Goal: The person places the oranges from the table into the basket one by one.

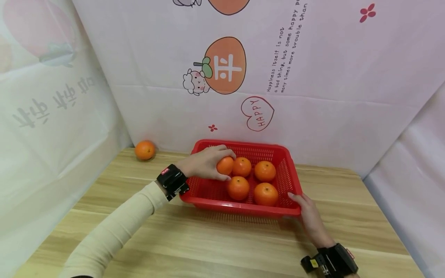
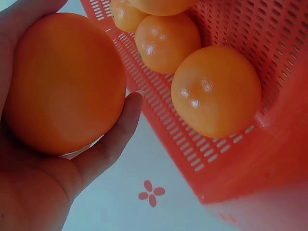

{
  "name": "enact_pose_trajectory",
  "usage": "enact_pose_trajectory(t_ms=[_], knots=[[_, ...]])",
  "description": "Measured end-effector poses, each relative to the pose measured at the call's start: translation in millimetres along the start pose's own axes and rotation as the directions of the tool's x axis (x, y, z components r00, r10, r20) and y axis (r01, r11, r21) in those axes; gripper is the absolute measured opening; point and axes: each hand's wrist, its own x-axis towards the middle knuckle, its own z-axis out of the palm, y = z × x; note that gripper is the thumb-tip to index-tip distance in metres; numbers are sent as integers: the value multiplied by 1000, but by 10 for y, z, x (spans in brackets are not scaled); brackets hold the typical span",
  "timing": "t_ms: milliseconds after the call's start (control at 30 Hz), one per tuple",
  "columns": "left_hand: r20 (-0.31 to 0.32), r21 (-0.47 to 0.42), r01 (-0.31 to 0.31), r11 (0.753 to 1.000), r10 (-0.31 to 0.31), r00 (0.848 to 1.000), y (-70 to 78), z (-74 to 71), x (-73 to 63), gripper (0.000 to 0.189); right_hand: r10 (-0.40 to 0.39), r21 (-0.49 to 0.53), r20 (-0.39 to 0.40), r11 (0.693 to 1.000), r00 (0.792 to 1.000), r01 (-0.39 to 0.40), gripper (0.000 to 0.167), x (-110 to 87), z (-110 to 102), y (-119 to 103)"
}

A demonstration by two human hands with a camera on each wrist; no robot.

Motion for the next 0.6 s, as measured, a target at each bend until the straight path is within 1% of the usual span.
enact_pose_trajectory(t_ms=[133,267,467,600], knots=[[61,3,12,1000,-13,998,30,26,69,57,4,-2,1,1000,1000,-4,60,-10,-16,6],[108,19,34,999,-36,994,42,71,139,58,1,12,-3,1000,1000,-1,59,-14,-19,19],[171,36,69,997,-75,982,-5,201,209,63,-11,31,-7,999,1000,11,57,-7,-26,29],[201,56,78,995,-88,976,-49,270,219,63,-8,6,1,1000,1000,8,59,9,-31,25]])
